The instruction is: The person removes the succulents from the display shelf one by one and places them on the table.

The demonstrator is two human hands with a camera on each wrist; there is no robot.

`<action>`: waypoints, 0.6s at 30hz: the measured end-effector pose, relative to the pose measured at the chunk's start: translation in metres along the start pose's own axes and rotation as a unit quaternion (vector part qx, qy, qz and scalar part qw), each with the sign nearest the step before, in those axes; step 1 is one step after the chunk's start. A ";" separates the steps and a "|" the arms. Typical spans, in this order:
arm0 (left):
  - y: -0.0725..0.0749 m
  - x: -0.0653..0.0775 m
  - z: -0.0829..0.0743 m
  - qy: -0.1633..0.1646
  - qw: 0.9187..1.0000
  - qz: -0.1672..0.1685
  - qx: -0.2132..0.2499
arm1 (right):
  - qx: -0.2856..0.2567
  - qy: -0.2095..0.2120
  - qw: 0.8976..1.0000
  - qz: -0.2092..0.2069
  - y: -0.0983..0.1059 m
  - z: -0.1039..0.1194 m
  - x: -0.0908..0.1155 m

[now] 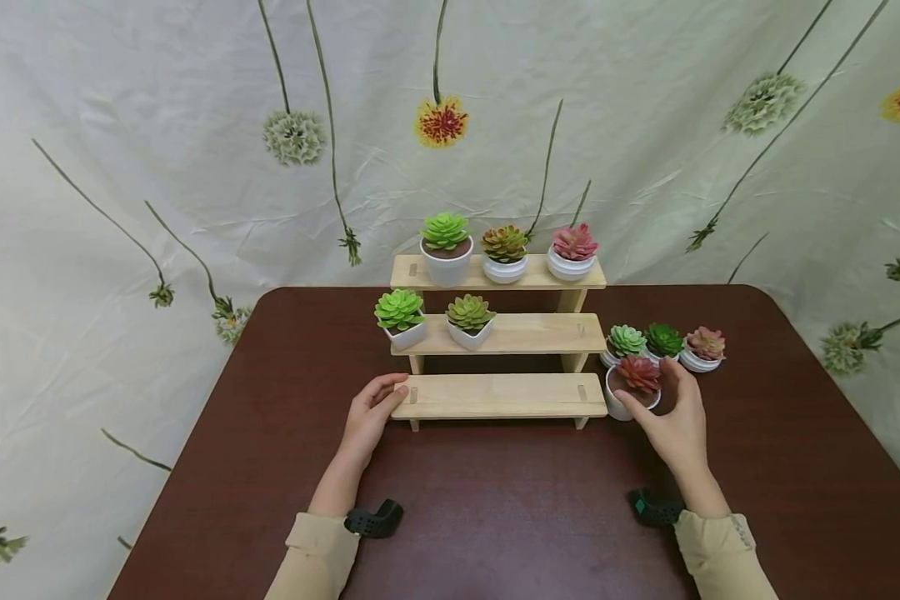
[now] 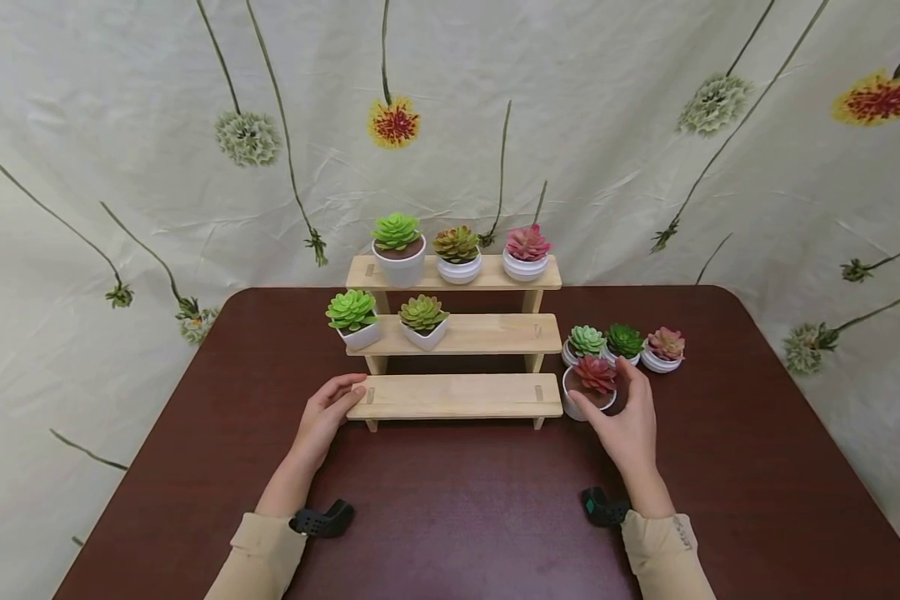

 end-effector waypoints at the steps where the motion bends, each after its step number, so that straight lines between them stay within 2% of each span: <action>1: 0.000 0.000 0.000 -0.001 1.000 0.000 0.000 | -0.002 0.005 1.000 -0.008 0.001 0.003 0.000; 8: 0.000 0.000 -0.001 -0.003 1.000 0.000 -0.002 | -0.040 0.045 0.996 -0.061 0.006 0.026 -0.003; 18: 0.000 -0.001 0.000 -0.002 1.000 -0.003 0.000 | -0.097 0.060 0.993 -0.036 -0.012 0.061 -0.005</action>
Point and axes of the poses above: each hand's wrist, its own x-axis away from the middle knuckle, its own y-axis out of the back of the hand, z = x × y, the point moved 9 cm from there along -x, towards the middle knuckle, and after that the axes turned 3 degrees about x, right-handed, at the moved point
